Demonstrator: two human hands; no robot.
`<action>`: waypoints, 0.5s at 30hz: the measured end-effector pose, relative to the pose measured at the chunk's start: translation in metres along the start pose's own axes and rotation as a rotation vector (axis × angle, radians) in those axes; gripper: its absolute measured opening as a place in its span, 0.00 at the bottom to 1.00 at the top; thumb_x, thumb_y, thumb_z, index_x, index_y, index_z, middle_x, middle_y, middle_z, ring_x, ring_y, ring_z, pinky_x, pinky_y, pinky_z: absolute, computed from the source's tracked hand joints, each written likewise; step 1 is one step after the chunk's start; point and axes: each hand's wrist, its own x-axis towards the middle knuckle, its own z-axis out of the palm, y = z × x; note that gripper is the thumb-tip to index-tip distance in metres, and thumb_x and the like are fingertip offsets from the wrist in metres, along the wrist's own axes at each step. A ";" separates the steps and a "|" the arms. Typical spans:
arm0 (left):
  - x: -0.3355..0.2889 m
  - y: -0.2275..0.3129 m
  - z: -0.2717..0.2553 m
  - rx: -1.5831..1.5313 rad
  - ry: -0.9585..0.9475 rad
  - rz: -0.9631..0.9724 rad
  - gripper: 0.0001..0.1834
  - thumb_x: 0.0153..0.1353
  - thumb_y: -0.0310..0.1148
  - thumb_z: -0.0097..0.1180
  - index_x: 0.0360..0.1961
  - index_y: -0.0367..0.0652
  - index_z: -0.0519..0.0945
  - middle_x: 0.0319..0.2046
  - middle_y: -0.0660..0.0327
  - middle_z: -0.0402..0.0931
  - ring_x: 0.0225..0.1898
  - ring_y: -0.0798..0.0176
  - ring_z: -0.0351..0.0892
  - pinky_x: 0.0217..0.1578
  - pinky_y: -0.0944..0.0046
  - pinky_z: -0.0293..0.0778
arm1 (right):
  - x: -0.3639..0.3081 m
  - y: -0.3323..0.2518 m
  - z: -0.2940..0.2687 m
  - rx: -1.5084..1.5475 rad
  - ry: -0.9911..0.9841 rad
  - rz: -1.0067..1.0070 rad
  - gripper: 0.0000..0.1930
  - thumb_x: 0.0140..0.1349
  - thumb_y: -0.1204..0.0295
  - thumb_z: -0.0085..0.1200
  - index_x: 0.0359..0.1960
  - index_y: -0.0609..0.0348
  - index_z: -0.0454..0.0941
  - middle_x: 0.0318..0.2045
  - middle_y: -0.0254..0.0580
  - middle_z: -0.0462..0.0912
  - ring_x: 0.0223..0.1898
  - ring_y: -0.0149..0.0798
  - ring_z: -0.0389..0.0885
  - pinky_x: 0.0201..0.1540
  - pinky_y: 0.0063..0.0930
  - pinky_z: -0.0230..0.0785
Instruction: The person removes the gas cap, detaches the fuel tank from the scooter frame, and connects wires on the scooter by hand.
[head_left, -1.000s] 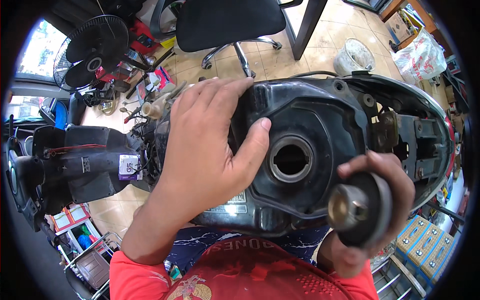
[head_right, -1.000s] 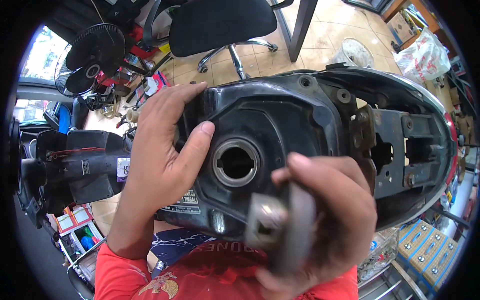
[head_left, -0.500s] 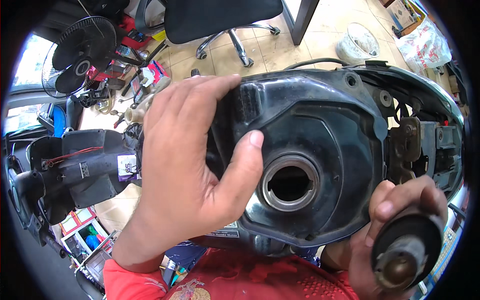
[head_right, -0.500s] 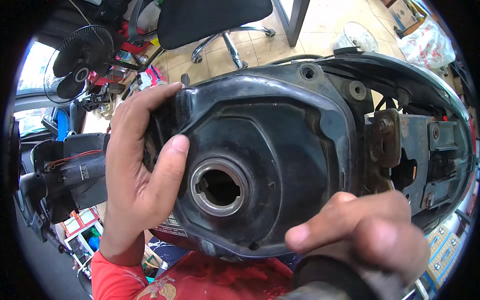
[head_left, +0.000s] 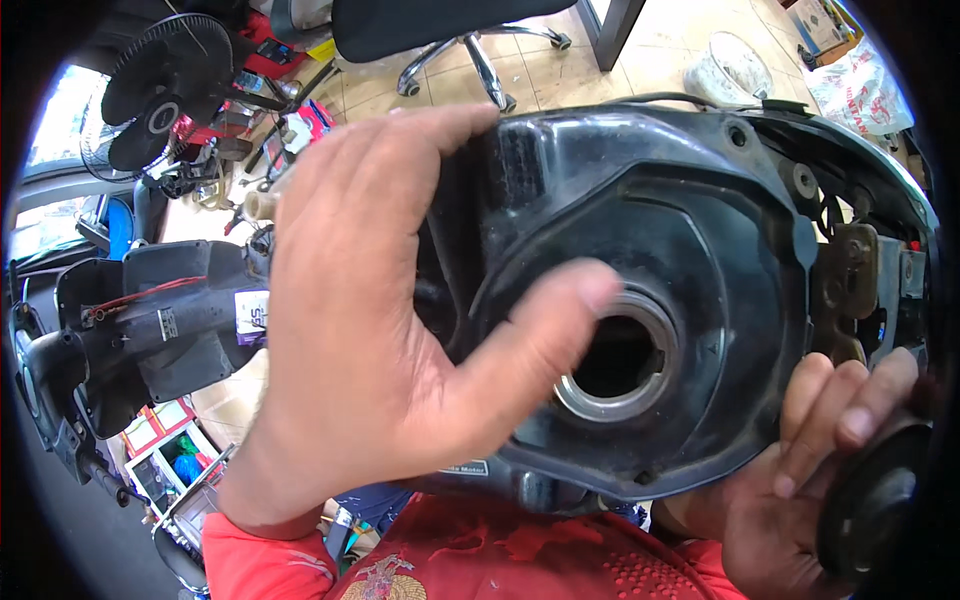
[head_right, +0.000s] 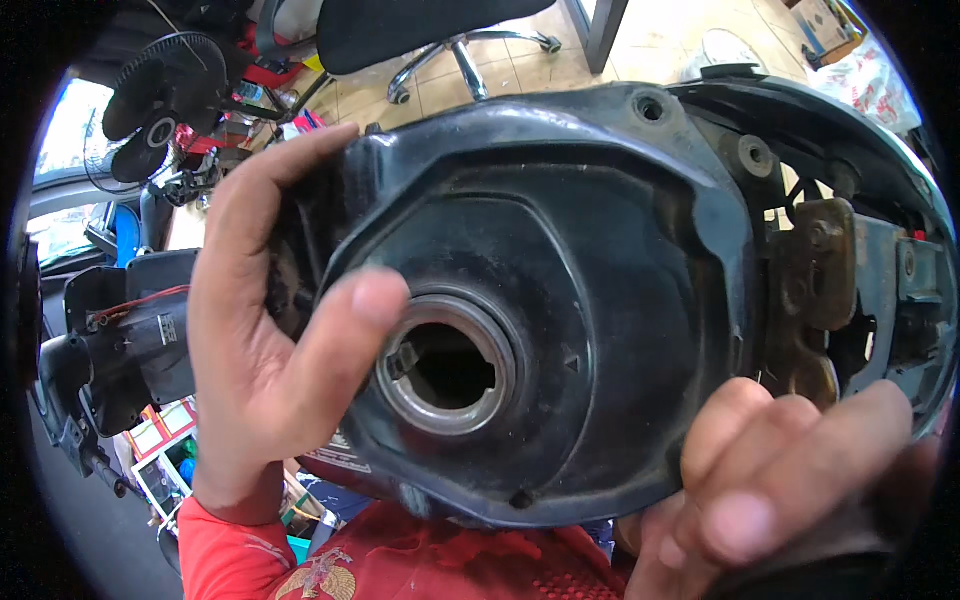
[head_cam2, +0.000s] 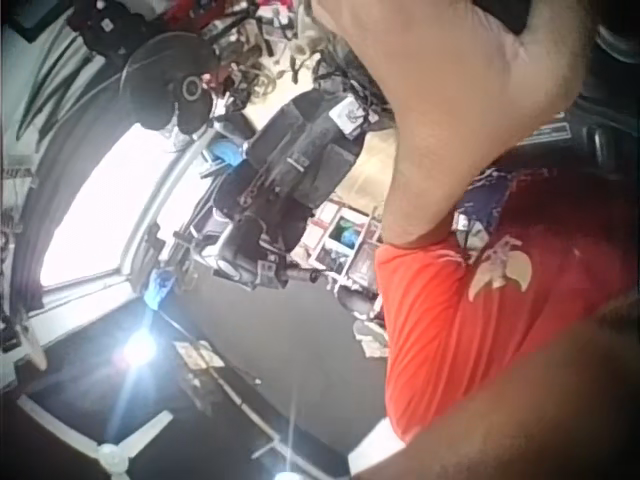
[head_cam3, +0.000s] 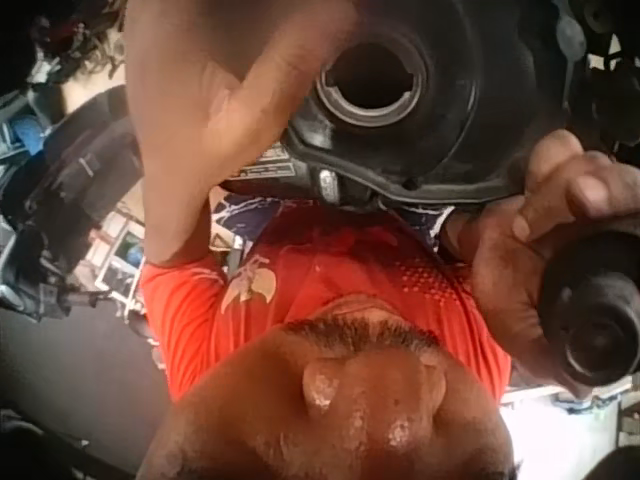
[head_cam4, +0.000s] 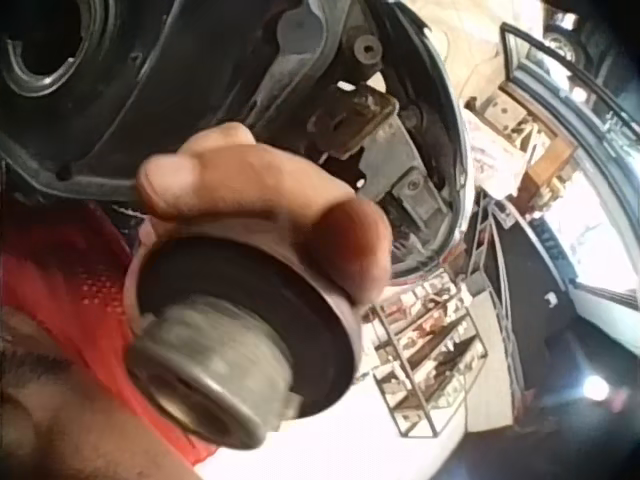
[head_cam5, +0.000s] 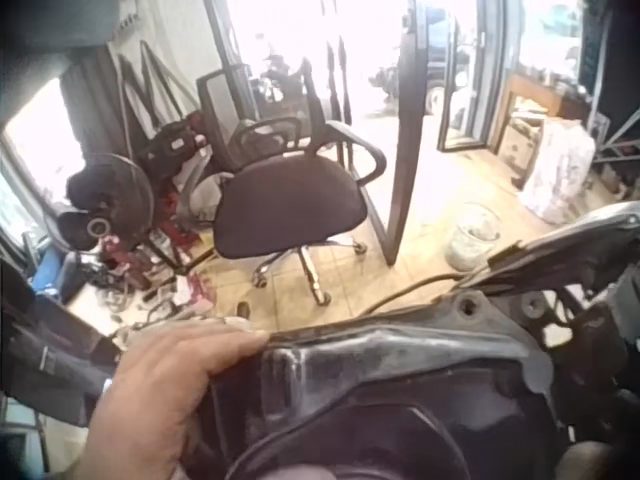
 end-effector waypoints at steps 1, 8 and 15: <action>0.001 0.017 -0.001 -0.064 0.037 -0.087 0.35 0.54 0.44 0.64 0.59 0.32 0.74 0.51 0.52 0.73 0.54 0.58 0.73 0.59 0.61 0.66 | 0.002 0.002 -0.009 0.010 -0.127 0.000 0.17 0.53 0.89 0.62 0.35 0.62 0.66 0.23 0.35 0.71 0.13 0.30 0.63 0.25 0.24 0.61; 0.007 0.028 0.007 -0.285 0.081 -0.256 0.46 0.56 0.65 0.62 0.61 0.33 0.73 0.53 0.54 0.72 0.56 0.59 0.73 0.60 0.61 0.65 | -0.006 -0.001 -0.029 0.319 -0.056 -0.093 0.16 0.65 0.66 0.58 0.40 0.57 0.61 0.24 0.36 0.64 0.21 0.27 0.64 0.30 0.20 0.55; 0.011 0.020 0.027 -0.255 0.213 -0.182 0.43 0.63 0.63 0.55 0.62 0.32 0.72 0.56 0.50 0.74 0.57 0.58 0.73 0.61 0.61 0.65 | -0.002 -0.031 0.000 0.314 0.077 0.063 0.23 0.77 0.58 0.34 0.66 0.51 0.71 0.27 0.42 0.72 0.17 0.38 0.58 0.25 0.38 0.51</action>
